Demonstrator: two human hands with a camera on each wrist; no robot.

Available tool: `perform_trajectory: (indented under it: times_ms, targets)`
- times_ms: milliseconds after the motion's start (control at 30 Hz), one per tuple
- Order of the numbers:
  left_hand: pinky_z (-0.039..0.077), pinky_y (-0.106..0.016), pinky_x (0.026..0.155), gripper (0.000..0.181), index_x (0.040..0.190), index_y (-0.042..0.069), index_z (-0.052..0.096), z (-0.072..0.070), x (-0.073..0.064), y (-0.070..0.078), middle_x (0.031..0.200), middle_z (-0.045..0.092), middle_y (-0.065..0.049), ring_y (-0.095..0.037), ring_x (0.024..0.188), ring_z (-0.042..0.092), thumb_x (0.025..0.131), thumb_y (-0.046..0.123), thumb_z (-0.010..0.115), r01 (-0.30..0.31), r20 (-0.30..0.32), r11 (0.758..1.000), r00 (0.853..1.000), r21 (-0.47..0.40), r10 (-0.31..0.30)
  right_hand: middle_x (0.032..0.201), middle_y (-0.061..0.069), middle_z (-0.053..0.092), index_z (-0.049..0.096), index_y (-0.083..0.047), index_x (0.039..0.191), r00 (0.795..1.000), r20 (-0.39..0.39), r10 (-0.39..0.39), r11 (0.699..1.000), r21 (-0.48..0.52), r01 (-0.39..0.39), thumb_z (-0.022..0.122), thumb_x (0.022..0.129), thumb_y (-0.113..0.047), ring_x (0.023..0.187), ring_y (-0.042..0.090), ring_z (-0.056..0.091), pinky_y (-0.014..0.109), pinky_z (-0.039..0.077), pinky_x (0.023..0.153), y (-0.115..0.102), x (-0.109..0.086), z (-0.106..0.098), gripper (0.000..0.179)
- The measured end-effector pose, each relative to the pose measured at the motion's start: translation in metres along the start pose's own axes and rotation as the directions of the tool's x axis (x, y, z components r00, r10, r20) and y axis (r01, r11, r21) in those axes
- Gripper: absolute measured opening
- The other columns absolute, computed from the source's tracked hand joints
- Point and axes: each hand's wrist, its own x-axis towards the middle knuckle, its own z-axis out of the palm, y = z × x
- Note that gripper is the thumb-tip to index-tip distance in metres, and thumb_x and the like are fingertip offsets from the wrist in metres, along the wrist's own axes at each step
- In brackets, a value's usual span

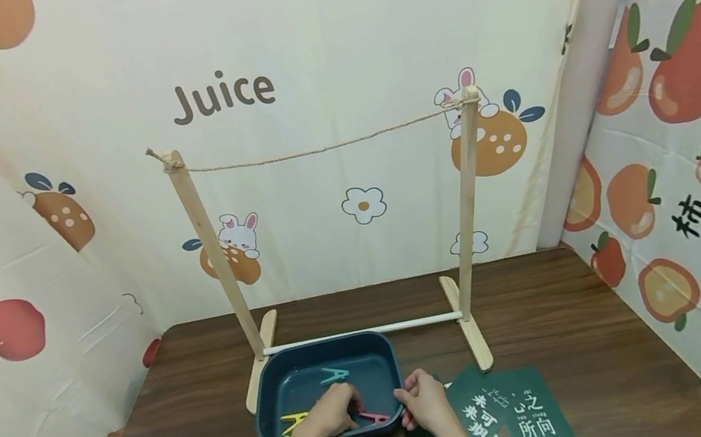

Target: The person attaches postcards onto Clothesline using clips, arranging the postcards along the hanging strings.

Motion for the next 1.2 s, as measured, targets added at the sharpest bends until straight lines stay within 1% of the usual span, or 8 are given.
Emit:
perform_trajectory:
  times_ms: [167,267,400,533,733,867,1033,1200]
  targets:
    - [0.046,-0.024,0.059,0.019,0.077,0.008,0.066,0.001,0.000,-0.002,0.071,0.057,0.006,-0.005,0.067,0.052,0.063,0.009,0.080,0.014,-0.001,1.000,1.000,-0.017,-0.014,0.048,0.003,0.050,0.041,0.004,0.082,1.000,0.006,0.015,1.000,0.009,-0.015,0.056,0.085,-0.002,0.036,0.011,0.051,0.039,0.048,0.041,0.001,0.000,0.000,0.016]
    - [0.045,-0.022,0.057,0.018,0.077,0.006,0.067,0.001,0.000,-0.002,0.070,0.057,0.005,-0.005,0.065,0.052,0.064,0.010,0.079,-0.004,-0.013,0.999,1.000,-0.041,0.004,0.048,0.003,0.050,0.041,0.004,0.083,1.000,0.009,0.021,1.000,0.014,-0.021,0.055,0.085,-0.002,0.036,0.010,0.051,0.039,0.048,0.041,0.001,0.000,-0.001,0.016]
    - [0.044,-0.019,0.056,0.018,0.079,0.004,0.067,0.001,-0.002,-0.003,0.070,0.058,0.004,-0.004,0.064,0.052,0.065,0.009,0.078,-0.040,-0.034,0.994,0.999,-0.100,0.036,0.048,0.003,0.051,0.041,0.004,0.083,1.000,0.011,0.020,1.000,0.014,-0.021,0.055,0.085,-0.002,0.036,0.010,0.051,0.038,0.048,0.041,0.002,0.000,-0.002,0.016]
    - [0.044,-0.018,0.055,0.018,0.081,0.002,0.067,0.000,-0.004,-0.006,0.071,0.058,0.002,-0.005,0.063,0.051,0.067,0.005,0.076,-0.063,-0.051,0.982,0.997,-0.179,0.055,0.048,0.003,0.051,0.041,0.004,0.083,1.000,0.009,0.025,0.999,0.026,-0.025,0.055,0.085,-0.002,0.036,0.010,0.051,0.035,0.048,0.040,0.002,0.001,-0.002,0.016]
    - [0.045,-0.019,0.056,0.019,0.085,0.000,0.065,-0.002,-0.007,-0.008,0.072,0.059,-0.001,-0.007,0.064,0.053,0.069,0.002,0.074,-0.060,-0.065,0.962,0.997,-0.265,0.044,0.048,0.003,0.050,0.041,0.004,0.084,0.999,0.006,0.033,0.998,0.046,-0.034,0.055,0.085,-0.003,0.037,0.009,0.050,0.037,0.048,0.041,0.001,0.002,0.000,0.016]
    - [0.045,-0.019,0.057,0.019,0.087,-0.001,0.065,-0.002,-0.008,-0.008,0.074,0.061,-0.002,-0.007,0.065,0.055,0.070,0.003,0.073,-0.065,-0.085,0.953,0.996,-0.295,0.041,0.048,0.003,0.051,0.041,0.004,0.085,1.000,-0.005,0.027,0.998,0.055,-0.026,0.055,0.085,-0.003,0.037,0.009,0.050,0.038,0.048,0.041,0.001,0.001,0.000,0.016]
    - [0.045,-0.020,0.060,0.019,0.090,0.001,0.066,-0.003,-0.009,-0.008,0.077,0.061,-0.001,-0.009,0.069,0.054,0.072,0.005,0.071,-0.053,-0.105,0.944,0.994,-0.325,0.020,0.048,0.003,0.051,0.041,0.005,0.086,1.000,-0.024,0.014,0.999,0.052,-0.013,0.054,0.085,-0.002,0.036,0.009,0.050,0.038,0.048,0.041,0.003,0.001,0.001,0.015]
    - [0.047,-0.023,0.063,0.021,0.092,0.001,0.066,-0.003,-0.013,-0.008,0.082,0.061,-0.001,-0.012,0.073,0.056,0.073,0.006,0.071,-0.072,-0.166,0.935,0.986,-0.346,0.015,0.049,0.004,0.051,0.042,0.006,0.088,0.999,-0.044,0.006,0.999,0.033,-0.005,0.055,0.086,-0.005,0.036,0.010,0.050,0.039,0.048,0.041,0.005,-0.001,0.002,0.017]
